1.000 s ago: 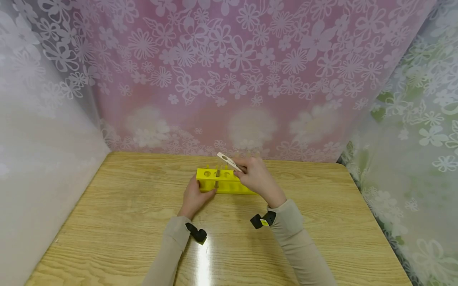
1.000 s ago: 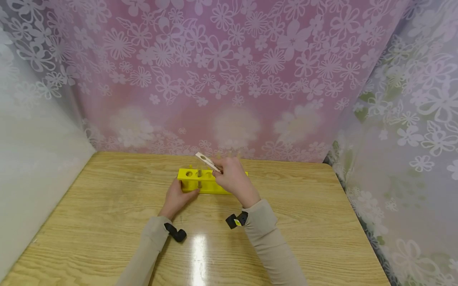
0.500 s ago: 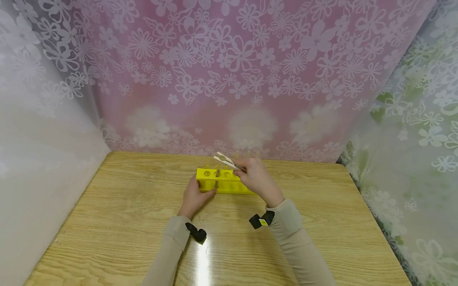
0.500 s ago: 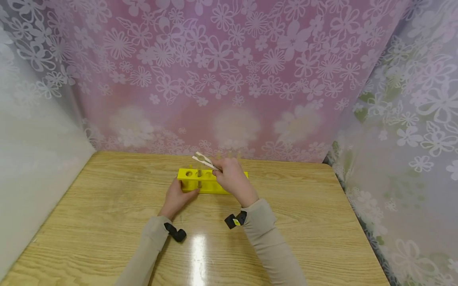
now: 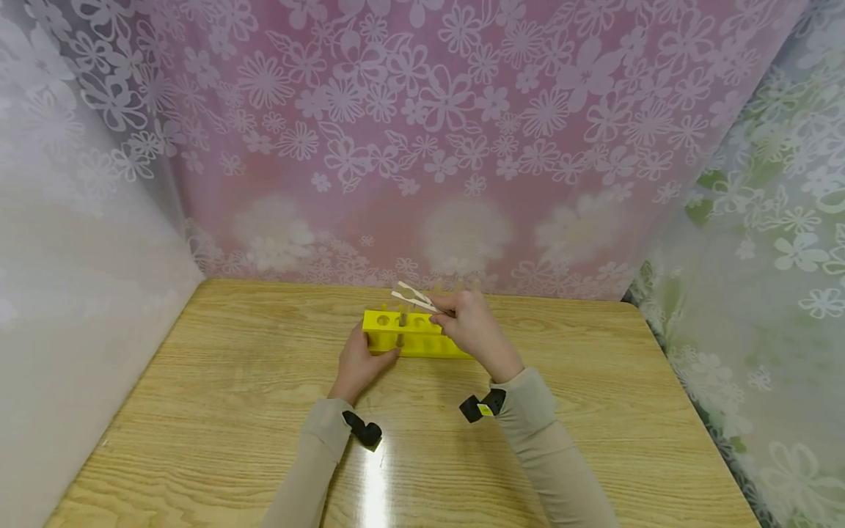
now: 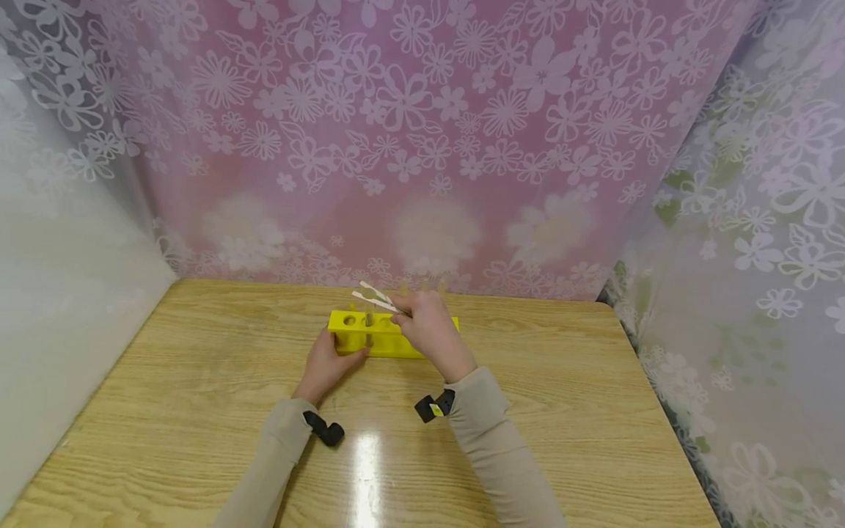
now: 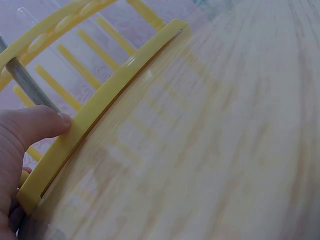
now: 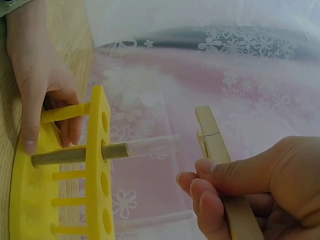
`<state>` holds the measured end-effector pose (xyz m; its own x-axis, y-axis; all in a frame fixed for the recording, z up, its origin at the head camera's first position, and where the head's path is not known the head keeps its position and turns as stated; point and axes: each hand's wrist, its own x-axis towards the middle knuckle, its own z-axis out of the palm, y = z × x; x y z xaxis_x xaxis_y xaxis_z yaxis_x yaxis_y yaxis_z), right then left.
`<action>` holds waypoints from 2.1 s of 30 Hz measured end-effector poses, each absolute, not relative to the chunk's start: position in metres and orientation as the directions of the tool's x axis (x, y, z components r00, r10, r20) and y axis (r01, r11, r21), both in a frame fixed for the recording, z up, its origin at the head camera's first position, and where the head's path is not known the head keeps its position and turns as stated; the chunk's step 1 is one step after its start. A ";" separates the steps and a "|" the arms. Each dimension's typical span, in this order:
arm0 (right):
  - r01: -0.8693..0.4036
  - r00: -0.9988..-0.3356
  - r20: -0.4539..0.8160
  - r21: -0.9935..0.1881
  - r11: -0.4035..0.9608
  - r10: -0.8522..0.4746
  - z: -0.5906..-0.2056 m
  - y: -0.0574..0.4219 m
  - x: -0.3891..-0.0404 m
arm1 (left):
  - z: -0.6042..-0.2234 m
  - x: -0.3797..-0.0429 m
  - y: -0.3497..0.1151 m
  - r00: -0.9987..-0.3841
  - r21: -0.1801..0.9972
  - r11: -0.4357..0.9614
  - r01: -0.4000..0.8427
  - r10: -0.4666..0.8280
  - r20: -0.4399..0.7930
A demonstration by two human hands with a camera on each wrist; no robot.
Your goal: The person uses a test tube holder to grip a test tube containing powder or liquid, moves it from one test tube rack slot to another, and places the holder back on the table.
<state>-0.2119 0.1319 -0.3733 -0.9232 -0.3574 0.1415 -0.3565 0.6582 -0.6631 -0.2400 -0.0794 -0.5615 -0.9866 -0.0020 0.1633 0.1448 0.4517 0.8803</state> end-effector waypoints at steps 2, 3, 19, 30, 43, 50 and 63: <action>-0.363 -0.922 0.153 -0.658 0.660 -0.354 -0.374 0.132 -0.212 | -0.562 -0.240 -0.080 -0.987 0.880 0.454 0.143 -0.004 0.162; -0.369 -0.921 0.162 -0.652 0.662 -0.354 -0.374 0.132 -0.212 | -0.562 -0.241 -0.080 -0.987 0.880 0.453 0.143 -0.003 0.162; -0.361 -0.929 0.180 -0.633 0.685 -0.323 -0.381 0.131 -0.215 | -0.561 -0.240 -0.079 -0.989 0.879 0.457 0.135 0.007 0.149; -0.332 -0.939 0.154 -0.628 0.704 -0.306 -0.387 0.130 -0.218 | -0.561 -0.240 -0.080 -0.989 0.884 0.448 0.138 0.010 0.149; -0.320 -0.941 0.129 -0.643 0.695 -0.314 -0.396 0.127 -0.220 | -0.561 -0.240 -0.080 -0.988 0.882 0.449 0.143 0.009 0.156; -0.286 -0.948 0.092 -0.658 0.696 -0.303 -0.401 0.126 -0.220 | -0.560 -0.240 -0.080 -0.988 0.881 0.452 0.139 0.008 0.151; -0.284 -0.954 0.108 -0.634 0.719 -0.281 -0.413 0.125 -0.222 | -0.562 -0.240 -0.080 -0.990 0.884 0.450 0.125 0.005 0.138</action>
